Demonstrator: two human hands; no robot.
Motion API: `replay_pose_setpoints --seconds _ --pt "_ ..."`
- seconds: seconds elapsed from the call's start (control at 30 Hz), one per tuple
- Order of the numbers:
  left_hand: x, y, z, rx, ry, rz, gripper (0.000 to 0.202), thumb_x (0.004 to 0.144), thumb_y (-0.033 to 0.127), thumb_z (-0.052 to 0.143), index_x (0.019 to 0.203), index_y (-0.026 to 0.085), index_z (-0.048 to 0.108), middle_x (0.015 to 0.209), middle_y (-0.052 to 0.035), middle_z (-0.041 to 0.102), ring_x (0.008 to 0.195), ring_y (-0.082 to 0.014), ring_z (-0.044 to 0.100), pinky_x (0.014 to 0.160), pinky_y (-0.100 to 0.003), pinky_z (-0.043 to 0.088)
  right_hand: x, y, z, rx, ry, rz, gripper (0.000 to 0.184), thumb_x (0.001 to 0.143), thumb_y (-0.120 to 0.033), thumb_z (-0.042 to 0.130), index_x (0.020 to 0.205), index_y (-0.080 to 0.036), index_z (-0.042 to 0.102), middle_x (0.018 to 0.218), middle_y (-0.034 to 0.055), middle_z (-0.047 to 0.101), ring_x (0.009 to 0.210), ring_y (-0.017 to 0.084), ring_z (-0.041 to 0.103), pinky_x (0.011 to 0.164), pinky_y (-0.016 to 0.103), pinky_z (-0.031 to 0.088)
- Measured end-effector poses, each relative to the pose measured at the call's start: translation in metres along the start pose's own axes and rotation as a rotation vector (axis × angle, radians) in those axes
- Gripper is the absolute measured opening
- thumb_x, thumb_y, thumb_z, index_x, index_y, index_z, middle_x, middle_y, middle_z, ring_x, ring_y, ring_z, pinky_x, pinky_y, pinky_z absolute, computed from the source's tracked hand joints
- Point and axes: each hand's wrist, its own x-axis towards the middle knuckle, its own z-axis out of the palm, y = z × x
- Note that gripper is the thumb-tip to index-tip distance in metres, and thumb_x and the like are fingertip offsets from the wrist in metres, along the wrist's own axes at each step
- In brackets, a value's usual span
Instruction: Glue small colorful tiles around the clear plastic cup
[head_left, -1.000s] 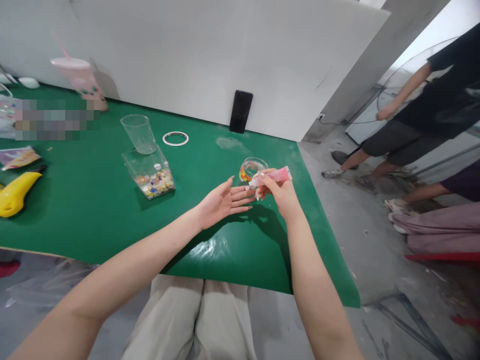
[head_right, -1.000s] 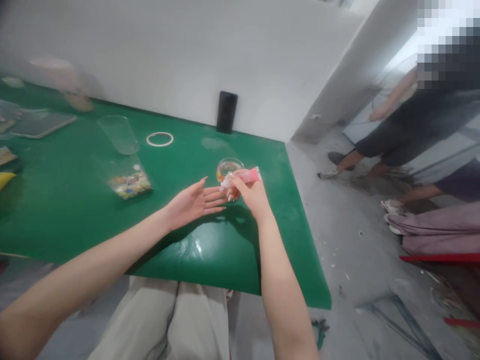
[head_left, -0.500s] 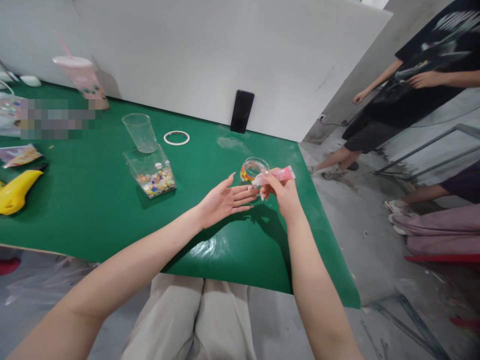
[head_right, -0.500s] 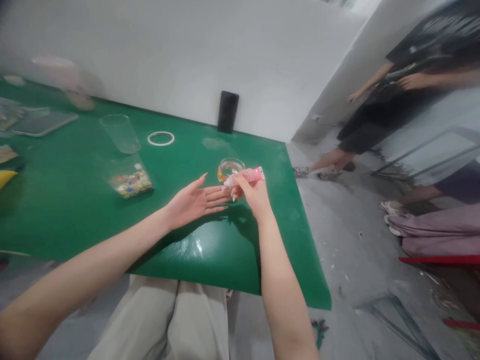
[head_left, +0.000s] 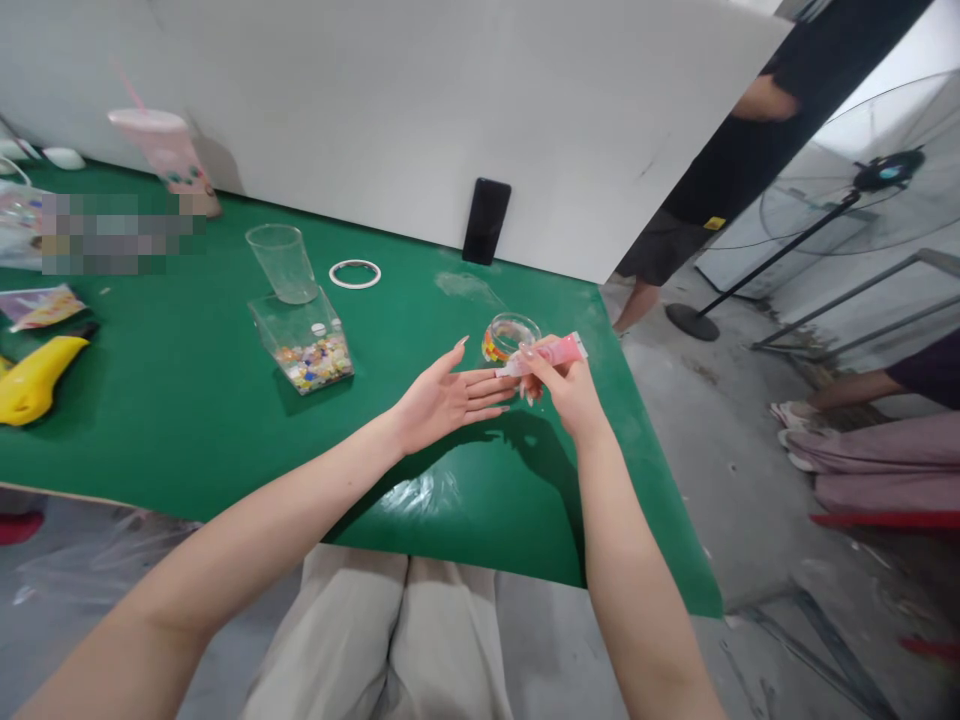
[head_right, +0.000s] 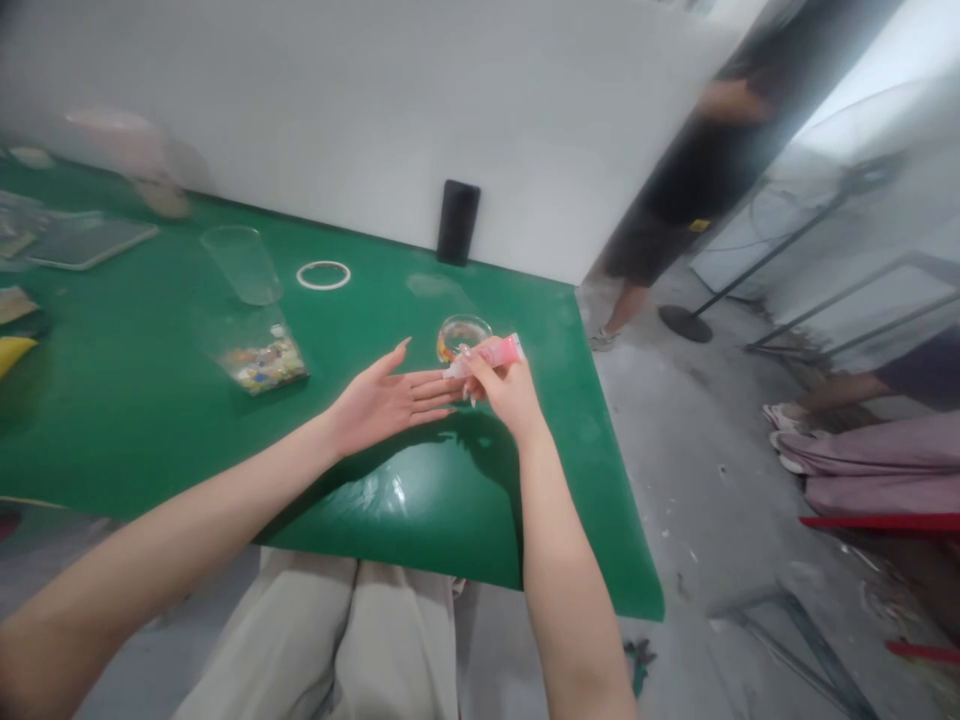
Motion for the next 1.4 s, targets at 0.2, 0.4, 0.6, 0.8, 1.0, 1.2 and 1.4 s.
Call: replay_pose_setpoints --seconds 0.2,0.4,0.6,0.8,1.0,1.2,1.4 --pt "-0.0004 0.0009 -0.0004 0.019 0.001 0.003 0.072 0.091 0.059 0.028 0.139 0.006 0.038 0.145 -0.015 0.04 0.138 -0.0275 0.028 0.111 -0.043 0.024 -0.001 -0.0017 0.0006 -0.039 0.008 -0.02 0.035 0.073 -0.052 0.067 0.072 -0.02 0.053 0.043 -0.0072 0.048 0.036 0.006 0.036 0.037 0.021 0.025" --pt "-0.0003 0.0012 -0.0012 0.007 0.014 0.006 0.071 0.091 0.058 0.03 0.136 0.005 0.041 0.145 -0.0162 0.04 0.137 -0.0279 0.03 0.111 -0.042 0.024 -0.001 -0.0022 0.0022 -0.041 0.003 -0.027 0.036 0.073 -0.054 0.067 0.07 -0.02 0.052 0.044 -0.0077 0.046 0.037 0.006 0.035 0.038 0.022 0.025" --pt "-0.0011 0.0021 0.0018 -0.016 0.01 -0.004 0.074 0.091 0.058 0.028 0.141 0.004 0.034 0.145 -0.0156 0.039 0.137 -0.0257 0.031 0.112 -0.038 0.024 0.0006 0.0033 -0.0001 -0.062 -0.006 -0.046 0.035 0.075 -0.053 0.065 0.072 -0.02 0.053 0.046 -0.0072 0.048 0.038 0.006 0.036 0.039 0.022 0.025" --pt "-0.0009 0.0019 0.0035 -0.067 0.015 -0.008 0.075 0.091 0.056 0.03 0.143 0.002 0.029 0.145 -0.0168 0.039 0.136 -0.0246 0.034 0.112 -0.036 0.025 0.0016 0.0067 -0.0007 -0.081 -0.014 -0.051 0.032 0.079 -0.048 0.063 0.072 -0.019 0.054 0.047 -0.0074 0.049 0.037 0.005 0.036 0.039 0.021 0.026" --pt "-0.0008 0.0019 0.0048 -0.101 0.028 -0.011 0.075 0.092 0.055 0.03 0.144 0.0 0.026 0.144 -0.0186 0.04 0.135 -0.0248 0.035 0.112 -0.035 0.025 0.0013 0.0054 0.0007 -0.074 -0.006 -0.034 0.035 0.076 -0.052 0.065 0.072 -0.019 0.054 0.046 -0.0074 0.049 0.036 0.006 0.036 0.038 0.021 0.026" --pt "-0.0014 0.0018 0.0048 -0.111 0.02 -0.012 0.075 0.092 0.055 0.029 0.144 0.001 0.025 0.143 -0.0182 0.042 0.135 -0.0247 0.035 0.112 -0.036 0.025 0.0008 0.0044 0.0002 -0.081 -0.002 -0.022 0.036 0.076 -0.053 0.064 0.072 -0.019 0.054 0.045 -0.0072 0.049 0.036 0.006 0.037 0.038 0.021 0.027" --pt "-0.0009 0.0004 0.0019 -0.115 -0.015 -0.008 0.077 0.092 0.056 0.029 0.145 0.0 0.022 0.143 -0.0192 0.042 0.136 -0.0243 0.034 0.112 -0.035 0.024 0.0016 0.0058 -0.0007 -0.104 -0.009 -0.038 0.035 0.078 -0.053 0.063 0.071 -0.019 0.054 0.046 -0.0071 0.049 0.037 0.006 0.038 0.038 0.021 0.027"
